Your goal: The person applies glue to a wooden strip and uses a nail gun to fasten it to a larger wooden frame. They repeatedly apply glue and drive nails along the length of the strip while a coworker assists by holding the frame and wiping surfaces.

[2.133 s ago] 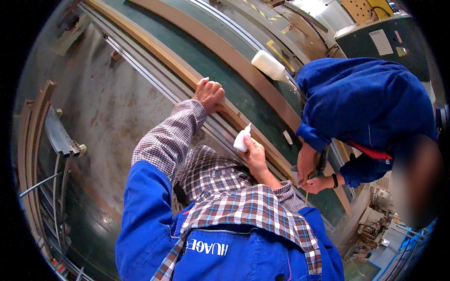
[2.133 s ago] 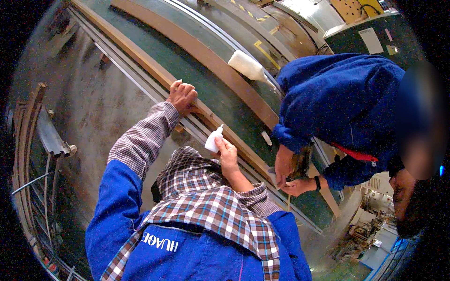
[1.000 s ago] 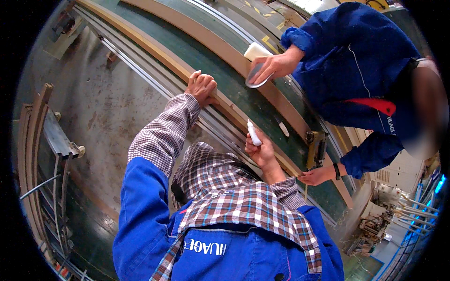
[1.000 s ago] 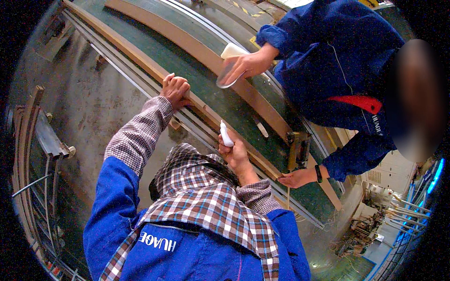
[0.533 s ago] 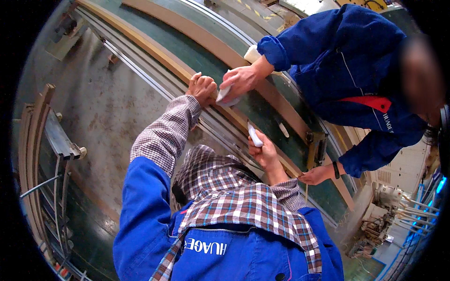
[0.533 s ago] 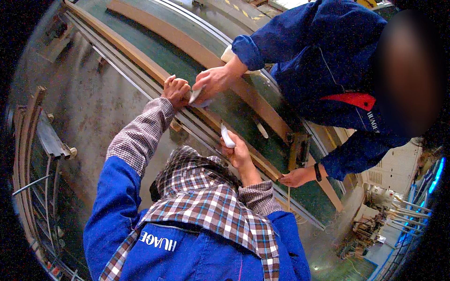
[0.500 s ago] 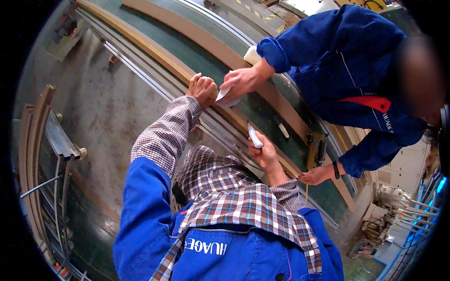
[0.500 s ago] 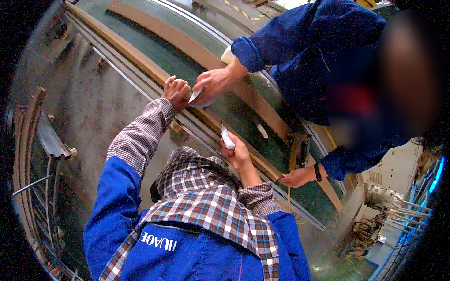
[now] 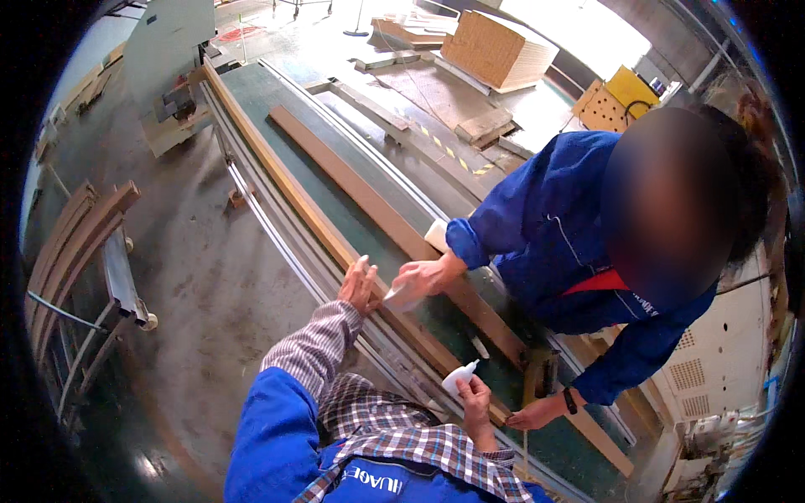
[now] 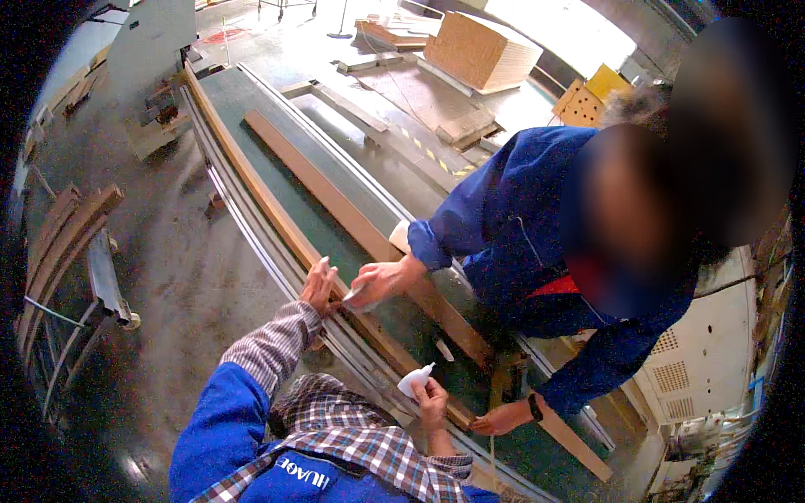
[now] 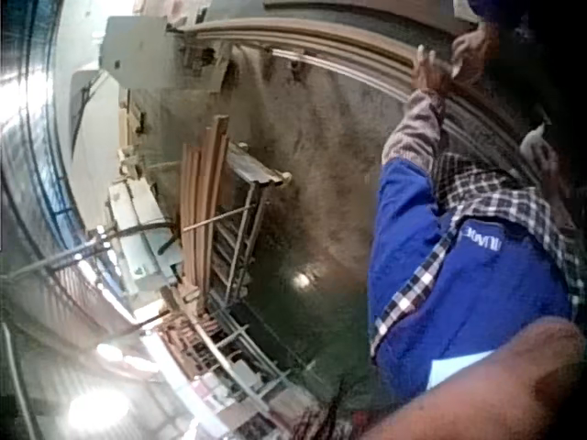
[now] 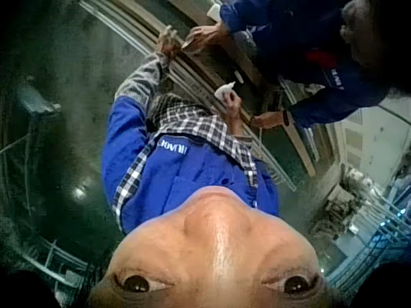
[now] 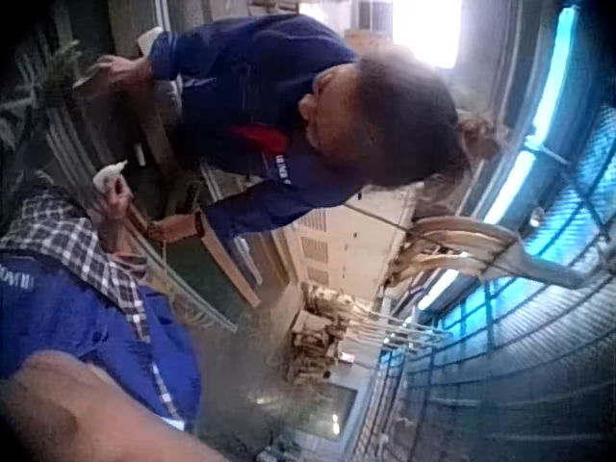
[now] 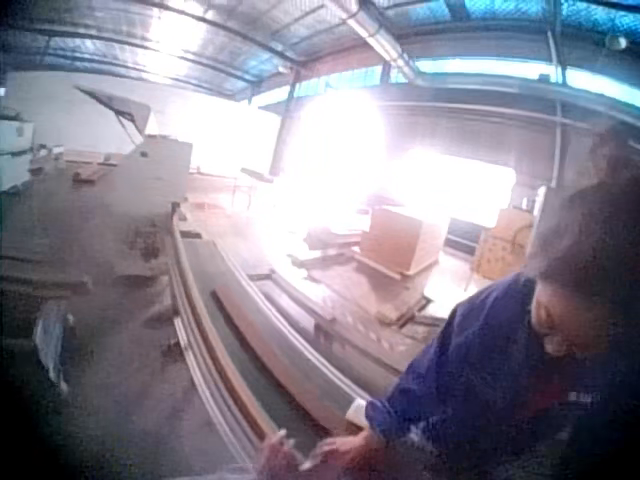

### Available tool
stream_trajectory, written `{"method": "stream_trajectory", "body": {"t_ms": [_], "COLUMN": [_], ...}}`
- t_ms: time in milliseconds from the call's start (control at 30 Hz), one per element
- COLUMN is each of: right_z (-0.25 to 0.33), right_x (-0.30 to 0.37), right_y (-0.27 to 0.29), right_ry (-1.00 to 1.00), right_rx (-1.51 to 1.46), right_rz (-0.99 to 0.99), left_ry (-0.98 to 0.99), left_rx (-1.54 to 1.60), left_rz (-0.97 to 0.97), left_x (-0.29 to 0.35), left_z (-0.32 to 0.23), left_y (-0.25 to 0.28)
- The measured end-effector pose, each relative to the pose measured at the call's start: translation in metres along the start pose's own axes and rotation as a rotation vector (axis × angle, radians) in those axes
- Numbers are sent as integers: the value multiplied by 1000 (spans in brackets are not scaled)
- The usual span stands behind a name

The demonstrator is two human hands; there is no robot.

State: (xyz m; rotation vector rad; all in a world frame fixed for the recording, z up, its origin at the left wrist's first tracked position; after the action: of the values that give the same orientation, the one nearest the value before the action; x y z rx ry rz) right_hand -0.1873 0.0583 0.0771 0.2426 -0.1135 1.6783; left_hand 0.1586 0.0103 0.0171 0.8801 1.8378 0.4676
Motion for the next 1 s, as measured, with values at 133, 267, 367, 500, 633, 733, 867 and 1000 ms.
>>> {"method": "stream_trajectory", "body": {"t_ms": [133,267,367,500,633,733,867,1000], "right_z": [8,-3,-10,-18,-29,-26,-22,-30], "right_x": [10,20,26,25,15,16,20,20], "right_y": [1,7,11,15,26,28,31,28], "right_ry": [-19,35,73,44,131,144,178,157], "right_rx": [150,53,75,66,126,166,141,29], "right_rz": [-12,22,42,-33,15,69,75,-24], "left_ry": [220,66,66,-333,-221,-233,-191,-155], "left_rx": [-86,122,154,58,50,80,100,86], "left_rz": [-52,146,148,229,227,285,285,279], "left_x": [61,102,129,135,145,153,161,163], "left_z": [-25,-86,-113,-117,-124,-135,-149,-160], "left_y": [7,3,-17,-18,-33,-37,-47,-53]}}
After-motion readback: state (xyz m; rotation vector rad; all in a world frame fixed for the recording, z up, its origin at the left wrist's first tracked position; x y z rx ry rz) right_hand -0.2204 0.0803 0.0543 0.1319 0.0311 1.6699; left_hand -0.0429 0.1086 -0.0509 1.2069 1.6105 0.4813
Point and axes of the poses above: each hand's wrist, its own x-axis away from the middle knuckle, its own y-axis out of the back of the hand, z = x × y, the point moved 1 cm from there along -x, towards the middle knuckle, and after that the axes turned 8 degrees about -z, right-handed, at the moved point
